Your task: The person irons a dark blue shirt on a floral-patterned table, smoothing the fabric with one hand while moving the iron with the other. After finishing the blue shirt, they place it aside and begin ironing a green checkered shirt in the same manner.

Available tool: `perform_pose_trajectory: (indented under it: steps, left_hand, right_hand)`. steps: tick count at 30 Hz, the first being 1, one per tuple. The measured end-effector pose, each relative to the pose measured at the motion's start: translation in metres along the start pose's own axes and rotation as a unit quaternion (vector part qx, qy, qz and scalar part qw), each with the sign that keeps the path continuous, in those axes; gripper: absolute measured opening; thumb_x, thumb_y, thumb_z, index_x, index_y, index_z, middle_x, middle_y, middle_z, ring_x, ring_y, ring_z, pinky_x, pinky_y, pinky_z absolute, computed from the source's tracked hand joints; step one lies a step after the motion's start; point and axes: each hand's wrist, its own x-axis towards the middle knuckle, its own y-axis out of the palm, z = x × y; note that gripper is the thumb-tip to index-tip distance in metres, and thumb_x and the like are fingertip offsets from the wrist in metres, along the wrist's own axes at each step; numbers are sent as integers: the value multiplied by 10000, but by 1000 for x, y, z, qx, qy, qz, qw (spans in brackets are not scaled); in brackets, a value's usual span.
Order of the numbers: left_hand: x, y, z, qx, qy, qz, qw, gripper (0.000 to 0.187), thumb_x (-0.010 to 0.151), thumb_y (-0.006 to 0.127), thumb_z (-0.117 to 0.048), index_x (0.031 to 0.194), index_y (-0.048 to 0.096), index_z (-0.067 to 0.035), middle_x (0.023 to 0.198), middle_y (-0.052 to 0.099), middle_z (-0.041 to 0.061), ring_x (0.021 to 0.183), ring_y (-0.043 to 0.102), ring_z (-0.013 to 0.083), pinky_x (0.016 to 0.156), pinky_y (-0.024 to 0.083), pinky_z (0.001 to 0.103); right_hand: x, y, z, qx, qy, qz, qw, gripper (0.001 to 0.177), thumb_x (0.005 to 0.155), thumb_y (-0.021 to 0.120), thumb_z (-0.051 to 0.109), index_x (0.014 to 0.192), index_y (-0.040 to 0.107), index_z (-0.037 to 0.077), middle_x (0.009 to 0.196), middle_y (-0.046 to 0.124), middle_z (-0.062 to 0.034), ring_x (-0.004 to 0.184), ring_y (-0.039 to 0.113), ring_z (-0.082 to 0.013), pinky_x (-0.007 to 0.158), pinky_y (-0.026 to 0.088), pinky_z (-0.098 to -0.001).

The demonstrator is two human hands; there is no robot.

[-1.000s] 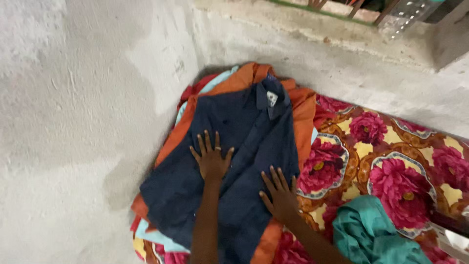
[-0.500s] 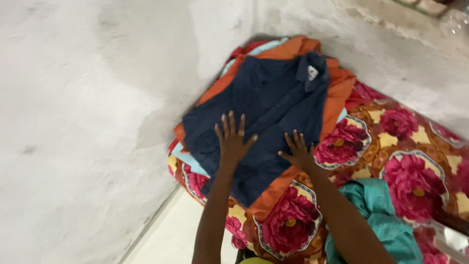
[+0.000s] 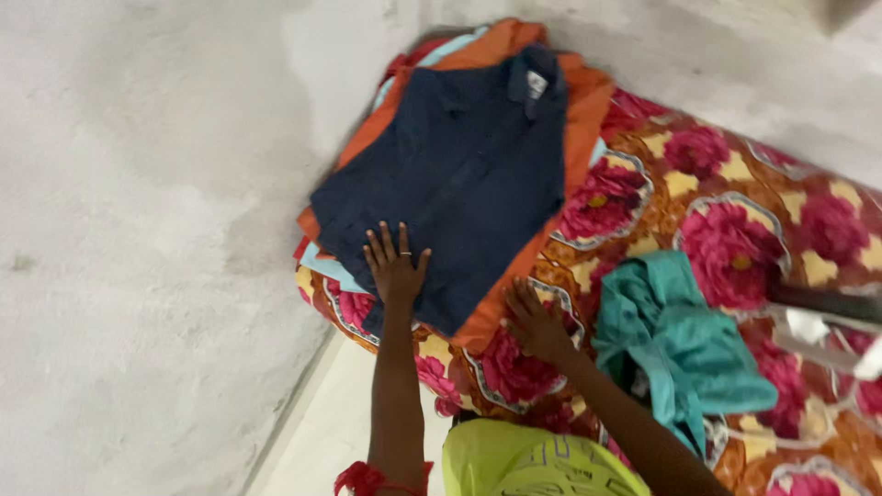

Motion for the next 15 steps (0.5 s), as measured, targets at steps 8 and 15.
perform_pose_trajectory:
  steps: [8,15]
  left_hand:
    - [-18,8,-35,58,37,-47,997,768,1039,476,-667,1605,445,-149,1683,299,247,1535,262,499,1173,170,741]
    - [-69,27,-85,-32,124,33,991,843,1025,413,-683,1619,407,-85,1688,281,250,1555,218,494,1175,156,771]
  right_hand:
    - [-49,-109,31,156,365,101,912,661,1025,511,465,1601,363,177,1719,139,-180,1579,81,-402,1192,45,-656]
    - [-95,-214,57,217,530,-50,818,472,1003,628,225,1462,553,145,1609,444,-131,1539,374,-353,1145,414,-410]
